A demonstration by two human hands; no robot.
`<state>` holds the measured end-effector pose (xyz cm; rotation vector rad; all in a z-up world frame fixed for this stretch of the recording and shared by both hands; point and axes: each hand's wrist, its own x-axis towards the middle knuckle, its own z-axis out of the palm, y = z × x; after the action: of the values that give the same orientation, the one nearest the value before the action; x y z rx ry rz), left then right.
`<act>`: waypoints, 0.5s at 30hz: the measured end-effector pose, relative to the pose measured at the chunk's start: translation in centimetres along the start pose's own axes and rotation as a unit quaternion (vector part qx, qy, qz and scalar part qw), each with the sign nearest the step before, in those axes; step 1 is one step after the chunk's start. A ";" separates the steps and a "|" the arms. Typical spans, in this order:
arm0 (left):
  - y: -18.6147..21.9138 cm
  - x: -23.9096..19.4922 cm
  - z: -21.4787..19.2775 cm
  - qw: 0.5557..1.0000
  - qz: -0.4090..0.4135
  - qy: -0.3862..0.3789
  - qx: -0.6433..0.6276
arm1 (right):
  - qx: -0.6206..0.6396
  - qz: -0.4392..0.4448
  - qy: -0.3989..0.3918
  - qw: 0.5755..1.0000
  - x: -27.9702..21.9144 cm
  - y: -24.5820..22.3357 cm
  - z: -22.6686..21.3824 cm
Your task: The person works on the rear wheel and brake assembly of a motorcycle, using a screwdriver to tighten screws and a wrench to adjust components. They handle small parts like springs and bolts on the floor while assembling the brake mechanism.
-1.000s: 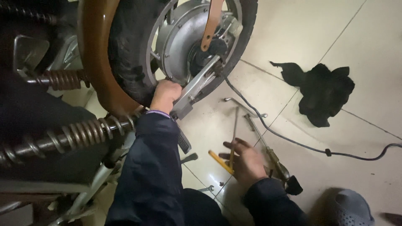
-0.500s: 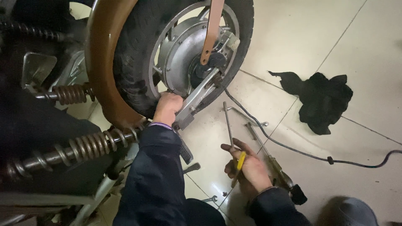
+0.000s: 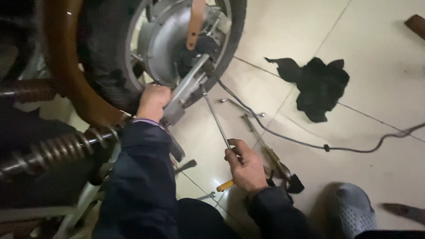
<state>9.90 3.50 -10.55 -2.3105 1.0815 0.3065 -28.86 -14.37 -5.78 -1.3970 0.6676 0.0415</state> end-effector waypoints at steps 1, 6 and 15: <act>-0.3 1.3 0.4 0.993 -0.082 -0.033 -0.082 | -0.034 -0.014 0.010 0.999 -0.1 0.6 -0.1; -1.5 4.3 1.2 0.936 -0.236 -0.080 -0.247 | -0.117 -0.044 0.029 0.992 -0.8 2.6 -0.2; -1.7 2.9 0.8 0.861 -0.362 -0.069 -0.352 | -0.164 -0.100 0.018 0.981 -1.8 6.7 -0.6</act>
<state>13.12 3.01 -11.80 -3.0613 -0.0755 0.6190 -33.25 -12.91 -10.90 -1.7806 0.5627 -0.0343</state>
